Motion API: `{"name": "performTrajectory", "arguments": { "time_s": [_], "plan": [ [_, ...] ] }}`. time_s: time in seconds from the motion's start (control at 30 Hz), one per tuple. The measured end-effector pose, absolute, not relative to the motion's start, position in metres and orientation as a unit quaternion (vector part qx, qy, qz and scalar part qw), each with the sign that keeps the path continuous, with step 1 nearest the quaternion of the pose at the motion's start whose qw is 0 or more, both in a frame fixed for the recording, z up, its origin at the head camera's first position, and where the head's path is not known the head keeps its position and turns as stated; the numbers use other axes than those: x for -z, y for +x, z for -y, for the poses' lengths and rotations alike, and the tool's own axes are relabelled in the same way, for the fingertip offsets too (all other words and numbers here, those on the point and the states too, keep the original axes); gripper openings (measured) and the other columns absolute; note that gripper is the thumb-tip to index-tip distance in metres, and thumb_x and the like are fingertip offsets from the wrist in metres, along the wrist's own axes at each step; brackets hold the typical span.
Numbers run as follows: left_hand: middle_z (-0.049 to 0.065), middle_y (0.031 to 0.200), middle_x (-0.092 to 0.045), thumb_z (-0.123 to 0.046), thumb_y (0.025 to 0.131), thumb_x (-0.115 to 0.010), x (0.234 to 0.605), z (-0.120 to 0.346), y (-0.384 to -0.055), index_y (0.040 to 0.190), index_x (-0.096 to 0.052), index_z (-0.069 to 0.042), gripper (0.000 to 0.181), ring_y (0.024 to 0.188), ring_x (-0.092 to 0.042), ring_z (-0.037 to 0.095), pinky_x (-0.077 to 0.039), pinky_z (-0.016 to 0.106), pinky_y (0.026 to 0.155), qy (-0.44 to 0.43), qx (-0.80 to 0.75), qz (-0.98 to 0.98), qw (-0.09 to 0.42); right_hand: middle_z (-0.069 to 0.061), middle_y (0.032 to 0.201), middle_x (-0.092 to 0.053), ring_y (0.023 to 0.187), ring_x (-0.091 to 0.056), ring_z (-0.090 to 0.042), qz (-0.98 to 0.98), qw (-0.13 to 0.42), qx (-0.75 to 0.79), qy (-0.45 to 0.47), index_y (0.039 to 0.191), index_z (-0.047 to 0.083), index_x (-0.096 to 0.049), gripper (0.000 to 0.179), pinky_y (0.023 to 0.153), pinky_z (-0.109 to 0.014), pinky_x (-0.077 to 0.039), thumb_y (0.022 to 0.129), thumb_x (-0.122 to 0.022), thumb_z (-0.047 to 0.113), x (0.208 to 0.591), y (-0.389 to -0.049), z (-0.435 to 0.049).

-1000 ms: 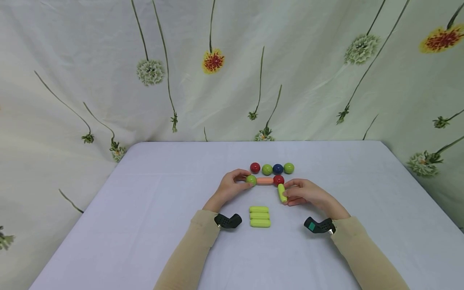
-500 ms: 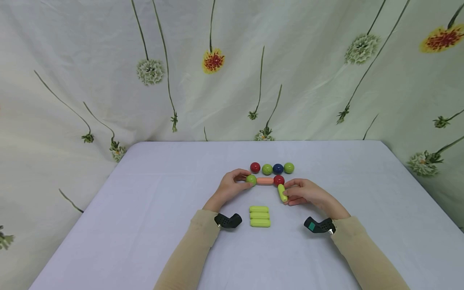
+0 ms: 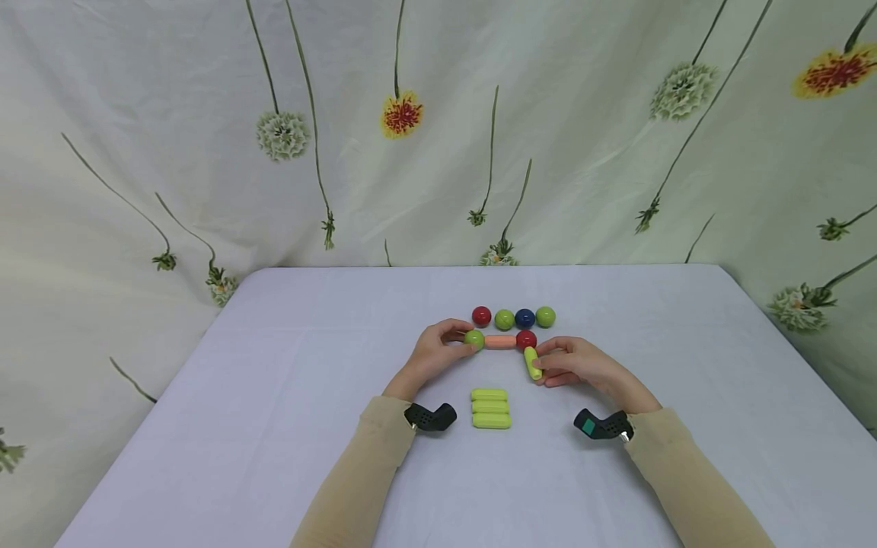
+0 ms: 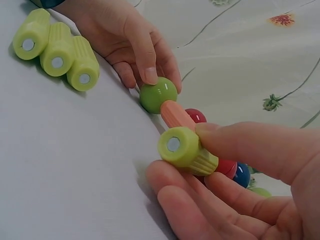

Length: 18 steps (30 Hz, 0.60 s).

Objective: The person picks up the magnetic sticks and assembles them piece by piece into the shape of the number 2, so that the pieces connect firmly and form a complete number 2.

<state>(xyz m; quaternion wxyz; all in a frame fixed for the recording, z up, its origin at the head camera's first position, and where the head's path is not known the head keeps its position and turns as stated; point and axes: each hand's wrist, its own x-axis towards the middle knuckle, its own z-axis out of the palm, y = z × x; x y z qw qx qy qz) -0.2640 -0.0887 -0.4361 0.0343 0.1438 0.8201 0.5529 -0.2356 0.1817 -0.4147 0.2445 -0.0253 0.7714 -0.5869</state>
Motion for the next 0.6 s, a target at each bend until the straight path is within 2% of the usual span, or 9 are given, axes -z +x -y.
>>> {"name": "performTrajectory", "arguments": {
  "time_s": [0.6],
  "plan": [
    [0.0, 0.109, -0.063, -0.014, 0.081, -0.074, 0.4354, 0.0875, -0.2632, 0.11, -0.066, -0.012, 0.031, 0.1, -0.059, 0.016, -0.043, 0.038, 0.092, 0.132, -0.553, -0.822, 0.036, -0.008, 0.089, -0.069, 0.072, -0.065, -0.014, -0.782, 0.237, 0.577, -0.028, 0.126, -0.006, -0.044, 0.057, 0.069, -0.025, -0.054, 0.085, -0.07, 0.024, 0.419, -0.2373, -0.1806]
  ]
}}
